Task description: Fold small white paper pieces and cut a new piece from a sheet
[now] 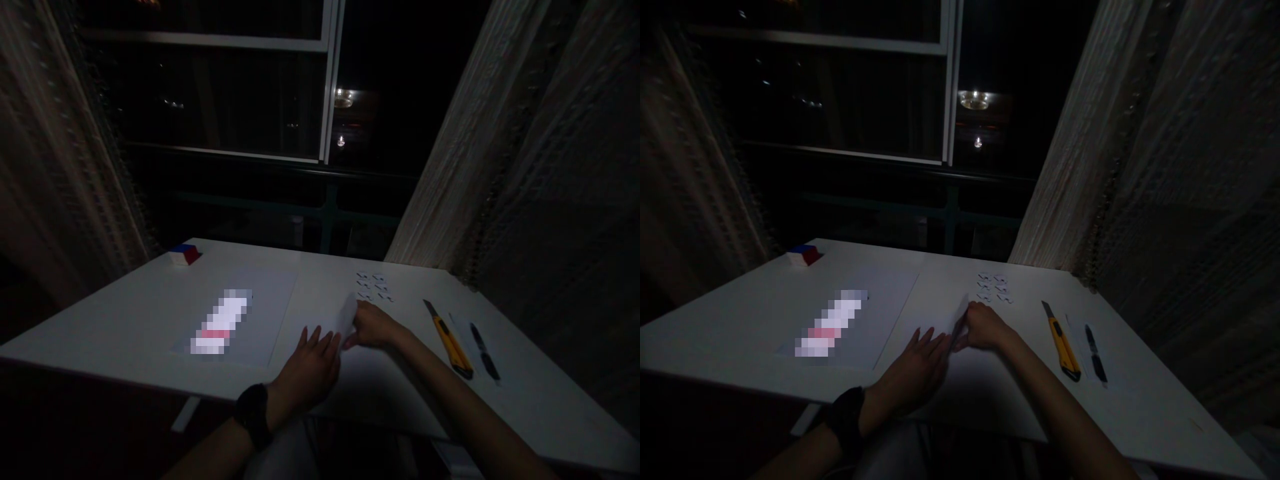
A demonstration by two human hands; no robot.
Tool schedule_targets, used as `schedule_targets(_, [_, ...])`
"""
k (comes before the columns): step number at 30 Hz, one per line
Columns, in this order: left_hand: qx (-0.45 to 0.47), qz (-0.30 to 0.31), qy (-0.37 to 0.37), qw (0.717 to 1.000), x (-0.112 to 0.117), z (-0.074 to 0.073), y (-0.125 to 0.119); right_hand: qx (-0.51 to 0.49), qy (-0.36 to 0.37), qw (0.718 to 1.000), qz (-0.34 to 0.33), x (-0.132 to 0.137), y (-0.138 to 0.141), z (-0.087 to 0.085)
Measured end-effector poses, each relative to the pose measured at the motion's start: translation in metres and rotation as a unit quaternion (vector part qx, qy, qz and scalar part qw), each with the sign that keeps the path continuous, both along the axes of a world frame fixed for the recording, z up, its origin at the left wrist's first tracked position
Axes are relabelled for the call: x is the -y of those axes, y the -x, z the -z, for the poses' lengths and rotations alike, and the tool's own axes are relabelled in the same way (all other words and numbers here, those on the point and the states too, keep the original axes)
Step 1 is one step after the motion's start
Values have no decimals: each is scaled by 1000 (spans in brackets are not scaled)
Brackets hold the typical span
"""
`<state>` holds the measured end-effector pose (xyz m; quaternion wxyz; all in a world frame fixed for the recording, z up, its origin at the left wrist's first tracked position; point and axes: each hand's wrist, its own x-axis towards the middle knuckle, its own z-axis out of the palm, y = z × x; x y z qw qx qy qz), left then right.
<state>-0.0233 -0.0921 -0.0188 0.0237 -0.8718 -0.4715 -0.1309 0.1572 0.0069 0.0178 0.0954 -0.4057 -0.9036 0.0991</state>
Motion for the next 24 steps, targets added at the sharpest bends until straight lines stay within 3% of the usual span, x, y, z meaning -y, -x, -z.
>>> schedule_targets(6, [11,-10,6,1000,-1,-2,-1,17,12,999,49,-4,-2,-4])
schedule_targets(10, [17,-15,3,1000,0,2,1,40,37,992,117,-8,-34,-18])
schedule_targets(13, [22,-2,-6,1000,-1,6,4,36,15,983,182,-4,-79,-49])
schedule_targets(17, [20,29,-11,999,-4,9,6,-113,35,967,224,19,-118,-117])
schedule_targets(19, [24,30,-8,999,-4,10,5,-231,15,936,265,28,-109,-151])
schedule_targets(21, [29,24,-8,999,-4,9,4,-353,-33,893,278,27,-81,-175])
schedule_targets(24, [35,21,-10,999,-4,10,2,-500,26,835,229,5,-14,-179])
